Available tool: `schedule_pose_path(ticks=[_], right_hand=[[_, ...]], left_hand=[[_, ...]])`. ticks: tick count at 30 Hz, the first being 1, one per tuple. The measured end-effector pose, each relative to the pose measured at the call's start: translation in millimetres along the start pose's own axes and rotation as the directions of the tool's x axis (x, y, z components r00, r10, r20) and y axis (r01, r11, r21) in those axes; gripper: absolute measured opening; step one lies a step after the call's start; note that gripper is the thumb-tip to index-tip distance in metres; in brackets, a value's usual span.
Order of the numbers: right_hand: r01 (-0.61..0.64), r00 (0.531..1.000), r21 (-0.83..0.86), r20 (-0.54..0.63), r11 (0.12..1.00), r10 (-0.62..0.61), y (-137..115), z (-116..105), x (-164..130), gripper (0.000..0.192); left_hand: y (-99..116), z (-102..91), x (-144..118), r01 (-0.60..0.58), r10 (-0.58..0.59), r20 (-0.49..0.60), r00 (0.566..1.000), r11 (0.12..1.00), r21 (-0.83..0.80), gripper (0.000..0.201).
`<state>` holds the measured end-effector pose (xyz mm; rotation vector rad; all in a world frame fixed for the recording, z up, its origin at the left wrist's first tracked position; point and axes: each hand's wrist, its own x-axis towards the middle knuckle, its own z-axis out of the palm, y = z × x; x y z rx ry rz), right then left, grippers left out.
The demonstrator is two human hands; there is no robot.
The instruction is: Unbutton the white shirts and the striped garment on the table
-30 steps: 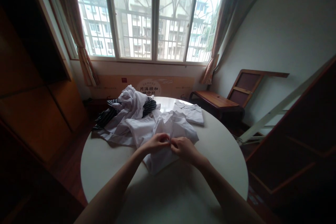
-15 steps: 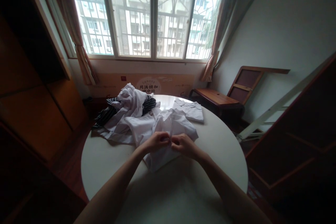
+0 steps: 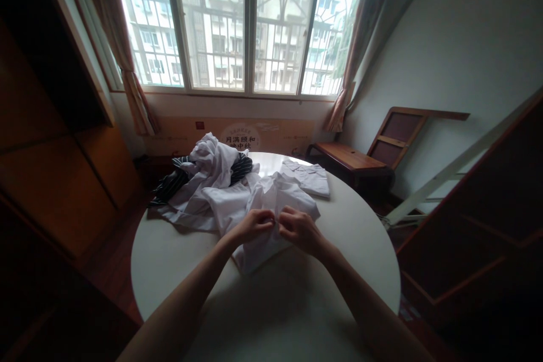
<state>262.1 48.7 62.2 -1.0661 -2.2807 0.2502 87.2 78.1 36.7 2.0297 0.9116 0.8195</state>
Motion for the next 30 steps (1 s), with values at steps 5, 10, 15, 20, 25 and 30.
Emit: schedule_pose_path(ticks=[5, 10, 15, 20, 25, 30], right_hand=[[0.052, 0.998, 0.118, -0.045, 0.992, -0.047, 1.4, 5.1, 1.1, 0.014], [0.019, 0.998, 0.167, -0.055, 0.986, -0.01, 3.5, 12.9, 2.9, 0.016], [0.037, 0.998, 0.177, -0.05, 0.984, -0.029, 3.4, 13.5, 3.8, 0.015], [0.006, 0.999, 0.215, -0.043, 0.976, 0.004, 4.2, 11.7, 4.2, 0.018], [0.009, 0.999, 0.271, -0.05, 0.963, 0.005, 6.2, 11.1, 4.5, 0.017], [-0.017, 0.998, 0.274, -0.052, 0.961, 0.032, 6.8, 11.0, 5.2, 0.017]], left_hand=[[0.5, -0.8, -0.5, 0.013, -0.012, 0.021, 1.0, 0.999, -0.043, 0.012], [-1.9, -1.4, -0.7, 0.008, -0.005, 0.032, 0.999, 0.996, -0.091, 0.01], [-4.3, -2.3, -1.0, 0.007, -0.003, 0.044, 0.999, 0.994, -0.105, 0.01], [-5.1, -3.0, -2.4, -0.004, 0.008, 0.066, 0.998, 0.998, -0.062, 0.01], [-3.0, -2.3, -4.0, -0.009, 0.01, 0.044, 0.999, 1.0, -0.023, 0.01], [-2.4, -1.1, -3.3, -0.029, 0.03, 0.03, 0.999, 0.999, -0.044, 0.009]])
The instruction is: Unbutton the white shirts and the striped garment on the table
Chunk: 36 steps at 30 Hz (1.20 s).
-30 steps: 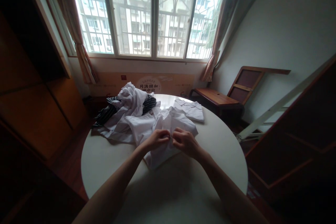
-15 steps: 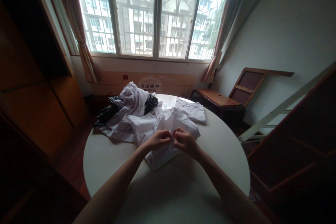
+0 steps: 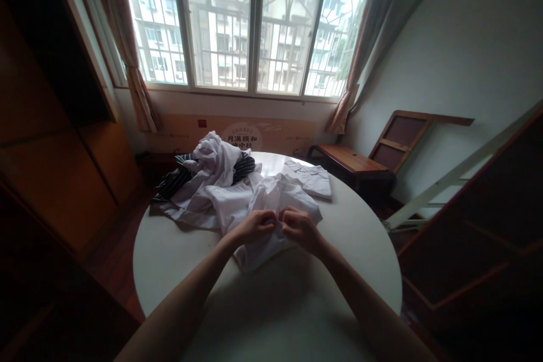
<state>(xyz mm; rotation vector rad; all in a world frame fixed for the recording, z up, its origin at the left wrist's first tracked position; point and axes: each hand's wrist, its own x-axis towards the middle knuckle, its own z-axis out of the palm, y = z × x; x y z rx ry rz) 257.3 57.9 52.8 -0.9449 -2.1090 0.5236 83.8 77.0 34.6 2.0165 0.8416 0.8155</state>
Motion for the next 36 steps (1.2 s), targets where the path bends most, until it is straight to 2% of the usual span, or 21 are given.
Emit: schedule_pose_path(ticks=[9, 14, 19, 23, 26, 29, 31, 33, 34, 36], right_hand=[[0.023, 1.0, 0.024, -0.02, 0.999, -0.022, -0.3, -0.4, 0.0, 0.014], [0.001, 0.999, 0.012, -0.036, 1.0, -0.001, -2.0, 0.1, 0.2, 0.016], [-0.001, 0.999, 0.025, -0.041, 1.0, 0.002, -1.3, 0.6, 0.6, 0.016], [-0.014, 0.997, 0.001, -0.073, 1.0, 0.014, 1.8, -1.7, 0.3, 0.015], [-0.021, 0.989, -0.074, -0.15, 0.997, 0.01, 3.4, -6.6, 0.5, 0.016], [-0.022, 0.949, -0.147, -0.314, 0.989, -0.025, 2.3, -14.1, 0.5, 0.017], [-0.028, 0.892, -0.168, -0.45, 0.985, -0.051, 0.5, -19.1, -0.1, 0.016], [-0.045, 0.82, -0.173, -0.569, 0.984, -0.062, -1.0, -22.3, -1.3, 0.016], [-0.055, 0.79, -0.164, -0.611, 0.985, -0.057, -1.4, -22.9, -2.0, 0.017], [-0.077, 0.747, -0.118, -0.665, 0.99, -0.021, -1.3, -22.0, -3.7, 0.019]], left_hand=[[-2.4, 1.4, 0.2, 0.042, -0.042, 0.0, 0.999, 0.993, -0.109, 0.01], [5.0, -1.1, 0.5, 0.071, -0.069, 0.024, 0.997, 0.993, -0.092, 0.019], [0.3, 0.9, 0.5, 0.04, -0.04, 0.007, 0.999, 0.997, -0.071, 0.02], [-1.8, -0.1, 1.1, 0.004, -0.009, -0.045, 0.999, 0.995, -0.098, 0.015], [-0.1, -1.6, 2.4, -0.033, 0.013, -0.122, 0.992, 0.986, -0.165, 0.019], [2.0, -4.0, 3.6, -0.061, 0.008, -0.27, 0.963, 0.98, -0.188, 0.018], [3.3, -7.2, 4.1, -0.081, -0.001, -0.417, 0.909, 0.98, -0.179, 0.017], [5.2, -11.3, 4.1, -0.098, 0.005, -0.55, 0.835, 0.985, -0.14, 0.019], [6.6, -13.1, 3.9, -0.099, 0.015, -0.585, 0.811, 0.989, -0.111, 0.02], [9.9, -15.3, 3.4, -0.093, 0.032, -0.591, 0.806, 0.993, -0.072, 0.023]])
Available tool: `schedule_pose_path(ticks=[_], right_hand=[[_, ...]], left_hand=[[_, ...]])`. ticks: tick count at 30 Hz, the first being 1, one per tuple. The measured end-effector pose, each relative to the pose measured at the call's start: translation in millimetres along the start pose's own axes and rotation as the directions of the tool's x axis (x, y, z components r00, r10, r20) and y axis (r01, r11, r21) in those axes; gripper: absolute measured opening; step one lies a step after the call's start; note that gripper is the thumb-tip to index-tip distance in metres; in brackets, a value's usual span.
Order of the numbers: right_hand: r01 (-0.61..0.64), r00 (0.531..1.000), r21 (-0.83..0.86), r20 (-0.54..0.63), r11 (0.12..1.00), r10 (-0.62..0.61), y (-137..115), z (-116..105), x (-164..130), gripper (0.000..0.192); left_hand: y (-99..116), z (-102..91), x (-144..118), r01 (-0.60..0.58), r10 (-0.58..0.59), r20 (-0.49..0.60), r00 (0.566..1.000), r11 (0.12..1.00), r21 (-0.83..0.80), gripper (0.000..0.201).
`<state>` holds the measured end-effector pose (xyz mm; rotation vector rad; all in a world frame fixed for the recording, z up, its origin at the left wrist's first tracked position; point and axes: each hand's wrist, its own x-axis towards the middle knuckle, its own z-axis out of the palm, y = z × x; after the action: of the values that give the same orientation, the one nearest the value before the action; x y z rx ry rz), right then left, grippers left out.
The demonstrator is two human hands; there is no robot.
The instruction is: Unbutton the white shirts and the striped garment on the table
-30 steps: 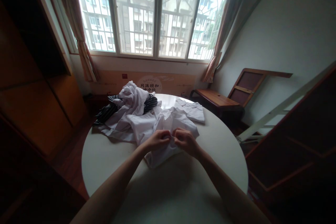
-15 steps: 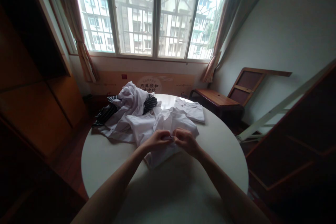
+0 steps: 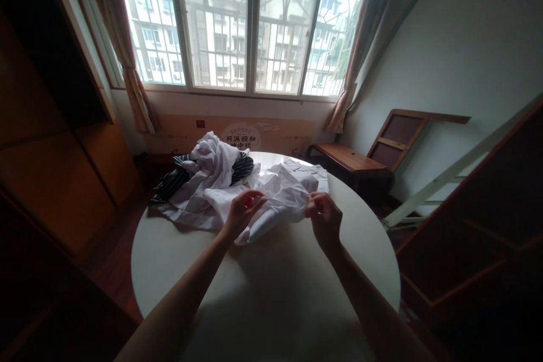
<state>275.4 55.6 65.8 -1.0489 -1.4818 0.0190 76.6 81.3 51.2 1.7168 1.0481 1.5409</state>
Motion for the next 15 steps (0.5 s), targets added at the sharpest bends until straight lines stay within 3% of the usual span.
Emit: schedule_pose_path(ticks=[6, 8, 10, 13, 14, 15], right_hand=[[-0.112, 0.962, 0.034, -0.248, 0.993, 0.117, 3.8, 2.2, -4.4, 0.016], [-0.115, 0.945, 0.068, -0.301, 0.991, 0.13, 4.3, 2.4, -4.2, 0.016], [-0.095, 0.937, 0.106, -0.327, 0.99, 0.125, 4.0, 3.2, -4.8, 0.016], [-0.059, 0.938, 0.126, -0.333, 0.99, 0.098, 2.8, 6.4, -8.2, 0.016], [-0.051, 0.941, 0.127, -0.325, 0.991, 0.09, 2.5, 7.6, -9.7, 0.016], [-0.042, 0.946, 0.128, -0.313, 0.991, 0.081, 2.2, 8.8, -11.0, 0.016]], left_hand=[[8.6, 0.3, -3.1, 0.079, -0.078, 0.017, 0.997, 0.996, -0.039, 0.032], [10.1, -3.0, -4.7, 0.167, -0.169, 0.13, 0.977, 0.986, 0.022, 0.047], [10.9, -8.4, -6.1, 0.279, -0.303, 0.345, 0.889, 0.953, 0.118, 0.06], [10.0, -15.2, -7.4, 0.385, -0.441, 0.651, 0.618, 0.892, 0.238, 0.068], [9.3, -15.9, -7.4, 0.394, -0.445, 0.705, 0.553, 0.885, 0.249, 0.066], [8.6, -15.4, -7.3, 0.395, -0.435, 0.732, 0.525, 0.886, 0.244, 0.062]])
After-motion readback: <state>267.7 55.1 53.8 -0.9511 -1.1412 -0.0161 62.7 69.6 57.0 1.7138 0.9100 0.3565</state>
